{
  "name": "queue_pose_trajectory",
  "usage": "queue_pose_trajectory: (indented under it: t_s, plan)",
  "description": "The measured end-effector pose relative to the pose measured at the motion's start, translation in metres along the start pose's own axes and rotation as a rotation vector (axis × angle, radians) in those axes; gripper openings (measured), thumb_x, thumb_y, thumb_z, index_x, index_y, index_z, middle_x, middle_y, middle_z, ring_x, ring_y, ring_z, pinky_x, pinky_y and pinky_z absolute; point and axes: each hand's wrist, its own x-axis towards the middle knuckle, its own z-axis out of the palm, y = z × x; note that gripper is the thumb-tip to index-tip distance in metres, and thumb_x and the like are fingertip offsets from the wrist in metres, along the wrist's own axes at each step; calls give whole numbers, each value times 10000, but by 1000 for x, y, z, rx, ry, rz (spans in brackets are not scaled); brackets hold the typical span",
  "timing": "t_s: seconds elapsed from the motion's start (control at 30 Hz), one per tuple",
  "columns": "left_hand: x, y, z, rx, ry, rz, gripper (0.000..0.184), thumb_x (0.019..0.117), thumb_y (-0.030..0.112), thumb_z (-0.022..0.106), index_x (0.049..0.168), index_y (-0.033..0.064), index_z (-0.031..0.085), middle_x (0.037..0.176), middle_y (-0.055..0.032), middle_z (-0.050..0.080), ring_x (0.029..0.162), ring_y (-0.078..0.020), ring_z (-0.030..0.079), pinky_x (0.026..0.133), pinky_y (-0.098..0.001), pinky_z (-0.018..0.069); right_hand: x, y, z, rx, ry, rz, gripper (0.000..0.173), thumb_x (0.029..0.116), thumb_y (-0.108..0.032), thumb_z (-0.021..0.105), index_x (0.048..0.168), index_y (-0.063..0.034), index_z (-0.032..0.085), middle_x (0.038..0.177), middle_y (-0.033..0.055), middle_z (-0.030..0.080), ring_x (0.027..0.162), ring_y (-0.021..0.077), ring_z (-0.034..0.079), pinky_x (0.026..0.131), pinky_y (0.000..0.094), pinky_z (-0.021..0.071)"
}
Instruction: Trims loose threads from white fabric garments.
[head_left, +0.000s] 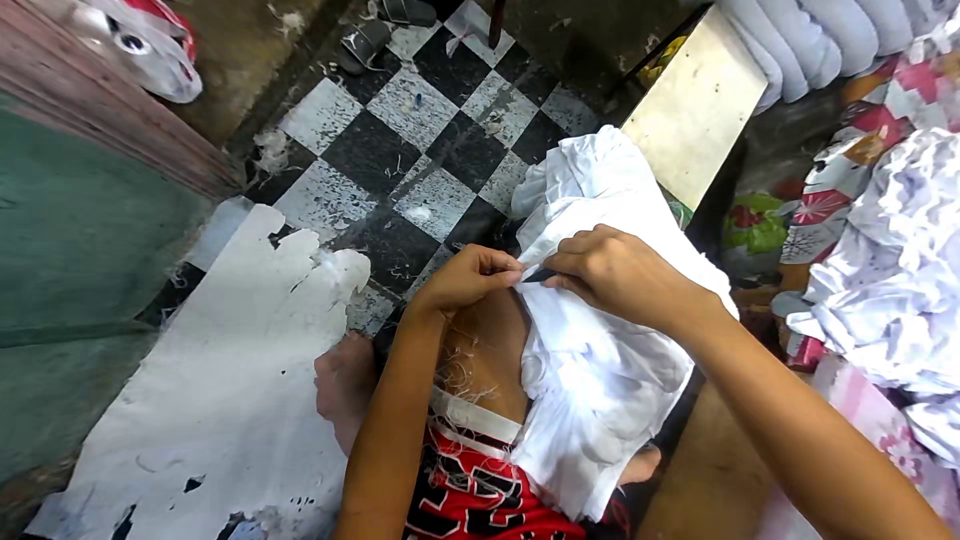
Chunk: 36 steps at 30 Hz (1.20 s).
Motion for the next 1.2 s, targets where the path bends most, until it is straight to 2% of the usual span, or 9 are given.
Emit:
queue_pose_trajectory:
  t_s: [0.33, 0.53, 0.67, 0.73, 0.8, 0.87, 0.93, 1.1, 1.2]
  plan:
    - [2, -6, -2, -7, -30, 31, 134, 967, -25, 568, 976, -9, 701, 973, 14, 682, 867, 27, 606, 802, -172, 508, -14, 15, 1, 157, 35, 63, 285, 964, -264, 657, 1081, -17, 740, 889, 113, 696, 809, 282, 684, 712, 470, 532]
    - [0, -3, 0, 20, -3, 3, 130, 972, -31, 566, 986, -21, 695, 992, 5, 676, 869, 30, 599, 800, -163, 502, -10, 5, 15, 115, 48, 44, 277, 1016, -260, 612, 1058, -21, 746, 890, 124, 701, 823, 297, 691, 725, 461, 543]
    - [-3, -1, 8, 76, 86, 36, 155, 1017, 10, 534, 1010, -22, 686, 927, 13, 660, 842, 25, 590, 803, -183, 503, -12, -7, 12, 128, 202, 139, 282, 1052, -190, 534, 976, -10, 737, 843, 130, 704, 759, 287, 716, 660, 452, 588]
    - [-8, 3, 16, 147, 139, 66, 186, 1051, 73, 503, 1012, -8, 665, 890, 14, 627, 803, 21, 563, 764, -182, 484, -20, -12, 7, 167, 301, 212, 305, 1062, -189, 498, 1008, 9, 724, 865, 140, 699, 740, 276, 701, 637, 442, 577]
    - [-16, 12, 26, 201, 167, 27, 125, 1022, 96, 578, 1058, -5, 643, 881, -27, 613, 754, -26, 562, 700, -207, 484, -33, -16, 5, 185, 353, 282, 340, 1073, -207, 465, 1065, 22, 716, 891, 144, 688, 740, 267, 681, 643, 431, 569]
    - [-18, 16, 33, 189, 186, -43, 208, 946, 48, 693, 1128, -24, 622, 888, -82, 656, 728, -87, 624, 681, -263, 545, -51, -21, 8, 177, 355, 348, 368, 1082, -232, 439, 1078, 23, 706, 897, 144, 680, 745, 270, 679, 645, 439, 565]
    - [-13, 12, 37, 94, 245, -88, 237, 918, -6, 714, 1127, -35, 606, 803, -53, 690, 644, -71, 667, 624, -248, 585, -72, -25, 16, 171, 362, 399, 379, 1084, -242, 432, 1068, 19, 705, 895, 140, 682, 752, 271, 684, 645, 439, 567]
    - [-9, 6, 33, 13, 452, -143, 362, 966, -26, 639, 1315, -63, 552, 939, -116, 728, 734, -92, 702, 737, -286, 603, -130, -46, 36, 226, 420, 555, 381, 1081, -252, 436, 1073, 8, 715, 890, 129, 693, 768, 258, 691, 671, 445, 570]
    - [-16, 5, 25, 282, 534, -147, 378, 1018, 16, 581, 1378, -78, 517, 1025, -201, 725, 817, -177, 736, 825, -359, 607, -164, -56, 44, 266, 435, 672, 389, 1084, -264, 436, 1118, 12, 708, 937, 147, 707, 786, 267, 696, 703, 466, 575]
